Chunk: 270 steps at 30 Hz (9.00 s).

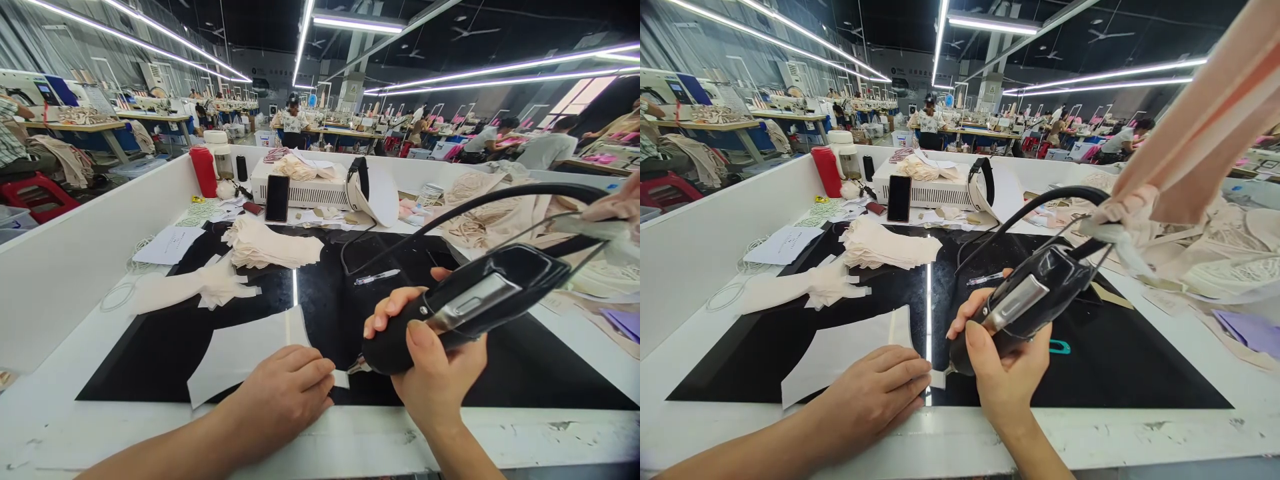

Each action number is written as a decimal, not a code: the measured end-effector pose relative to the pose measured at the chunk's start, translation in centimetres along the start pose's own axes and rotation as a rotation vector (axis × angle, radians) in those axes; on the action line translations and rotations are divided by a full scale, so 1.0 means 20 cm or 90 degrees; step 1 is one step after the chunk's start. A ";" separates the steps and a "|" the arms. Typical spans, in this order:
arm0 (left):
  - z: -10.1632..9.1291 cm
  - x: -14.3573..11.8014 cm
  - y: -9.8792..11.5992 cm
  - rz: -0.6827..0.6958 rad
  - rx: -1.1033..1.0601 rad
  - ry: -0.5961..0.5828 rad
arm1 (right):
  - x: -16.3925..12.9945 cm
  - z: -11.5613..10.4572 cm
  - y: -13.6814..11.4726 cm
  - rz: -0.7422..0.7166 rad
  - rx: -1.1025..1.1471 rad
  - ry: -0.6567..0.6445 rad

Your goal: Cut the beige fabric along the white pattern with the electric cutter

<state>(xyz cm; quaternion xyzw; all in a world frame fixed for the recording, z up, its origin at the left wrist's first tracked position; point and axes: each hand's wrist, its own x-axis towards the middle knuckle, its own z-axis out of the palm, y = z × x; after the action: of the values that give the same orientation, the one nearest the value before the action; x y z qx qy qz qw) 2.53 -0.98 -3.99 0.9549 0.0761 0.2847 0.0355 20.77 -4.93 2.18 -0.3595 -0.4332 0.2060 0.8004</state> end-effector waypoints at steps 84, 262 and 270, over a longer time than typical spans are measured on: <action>-0.03 -0.02 -0.02 -0.040 -0.059 -0.028 | -0.04 -0.05 -0.03 0.000 -0.056 0.018; -0.15 0.24 -0.41 -0.147 -0.216 -0.419 | 0.10 0.17 0.14 0.043 -0.103 0.039; -0.15 0.24 -0.42 -0.134 -0.201 -0.423 | 0.07 0.21 0.16 0.031 -0.100 0.022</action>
<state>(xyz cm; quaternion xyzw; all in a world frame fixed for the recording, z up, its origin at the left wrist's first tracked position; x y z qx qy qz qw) 3.92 8.09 0.13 0.9649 0.1137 -0.0373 0.2339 17.95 -0.25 2.07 -0.4351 -0.4249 0.1849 0.7720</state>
